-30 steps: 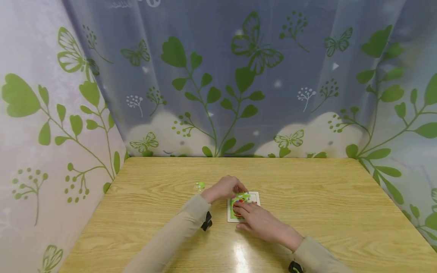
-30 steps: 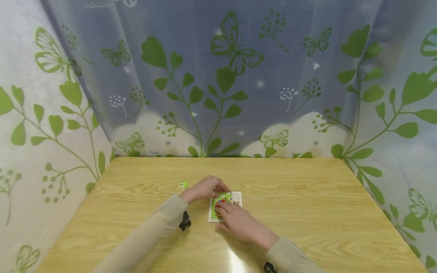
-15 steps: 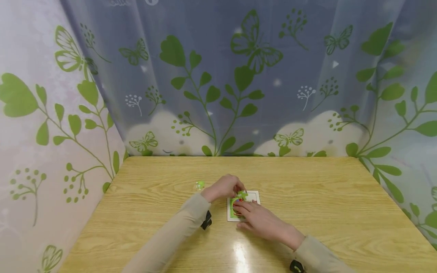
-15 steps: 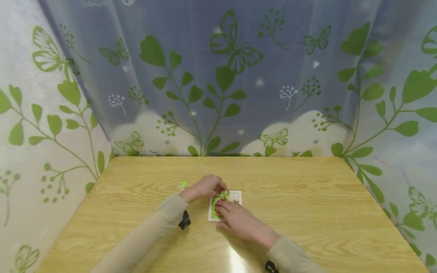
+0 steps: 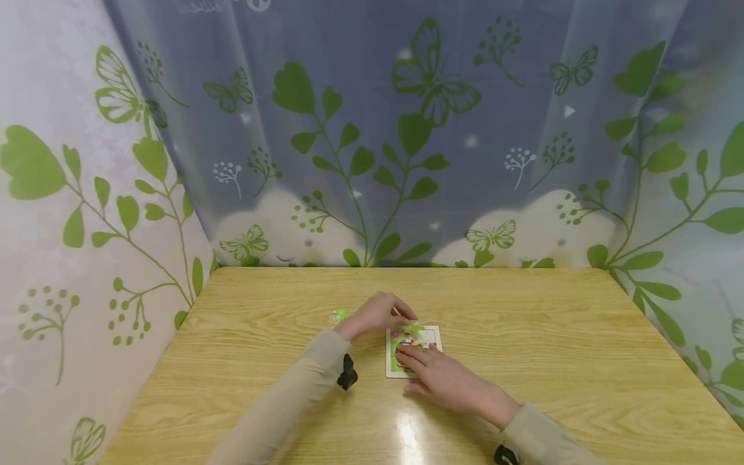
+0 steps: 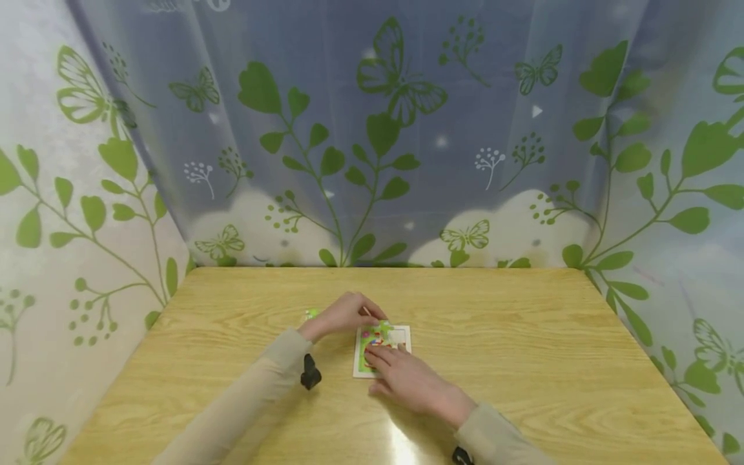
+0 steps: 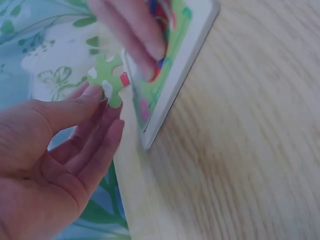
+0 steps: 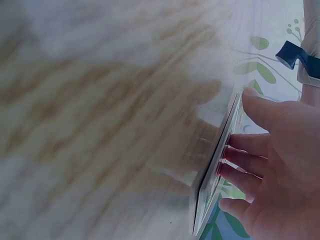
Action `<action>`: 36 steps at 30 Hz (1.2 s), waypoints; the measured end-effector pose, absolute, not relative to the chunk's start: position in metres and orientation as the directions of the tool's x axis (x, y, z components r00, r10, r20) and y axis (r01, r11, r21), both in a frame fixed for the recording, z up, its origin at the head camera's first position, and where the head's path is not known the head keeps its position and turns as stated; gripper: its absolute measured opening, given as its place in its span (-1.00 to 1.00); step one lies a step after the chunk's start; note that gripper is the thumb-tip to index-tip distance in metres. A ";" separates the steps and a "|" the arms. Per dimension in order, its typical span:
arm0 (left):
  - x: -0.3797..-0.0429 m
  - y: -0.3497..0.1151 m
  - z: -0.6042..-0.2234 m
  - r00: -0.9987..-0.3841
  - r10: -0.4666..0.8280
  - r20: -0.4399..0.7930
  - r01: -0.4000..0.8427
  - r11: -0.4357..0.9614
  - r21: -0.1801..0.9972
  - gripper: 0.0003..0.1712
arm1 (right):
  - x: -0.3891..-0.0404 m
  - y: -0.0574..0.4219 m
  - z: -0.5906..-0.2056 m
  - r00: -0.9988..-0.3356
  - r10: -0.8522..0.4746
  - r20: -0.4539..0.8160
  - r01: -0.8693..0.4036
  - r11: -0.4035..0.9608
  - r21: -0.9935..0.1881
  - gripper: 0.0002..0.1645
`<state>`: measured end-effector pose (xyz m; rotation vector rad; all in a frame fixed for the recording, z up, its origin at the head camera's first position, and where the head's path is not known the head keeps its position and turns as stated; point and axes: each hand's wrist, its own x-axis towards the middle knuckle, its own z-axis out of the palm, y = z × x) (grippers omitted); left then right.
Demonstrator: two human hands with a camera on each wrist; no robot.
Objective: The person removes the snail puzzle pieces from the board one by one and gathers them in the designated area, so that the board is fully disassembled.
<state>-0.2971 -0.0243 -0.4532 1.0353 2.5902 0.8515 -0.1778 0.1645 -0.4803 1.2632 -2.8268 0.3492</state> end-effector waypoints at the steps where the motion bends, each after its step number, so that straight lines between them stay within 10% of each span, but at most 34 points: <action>1: -0.298 -0.027 -0.453 -0.735 0.678 0.013 0.545 0.579 0.607 -0.81 | -0.178 0.164 -0.480 -0.671 -0.733 0.112 -0.738 0.646 -0.196 -0.33; 13: -0.310 -0.087 -0.452 -0.801 0.595 0.068 0.415 0.470 0.779 -0.77 | -0.175 0.165 -0.478 -0.682 -0.726 0.090 -0.724 0.653 -0.222 -0.30; 36: -0.312 -0.200 -0.469 -0.947 0.319 0.034 0.237 0.622 0.747 -0.82 | -0.173 0.164 -0.478 -0.690 -0.719 0.088 -0.713 0.653 -0.256 -0.28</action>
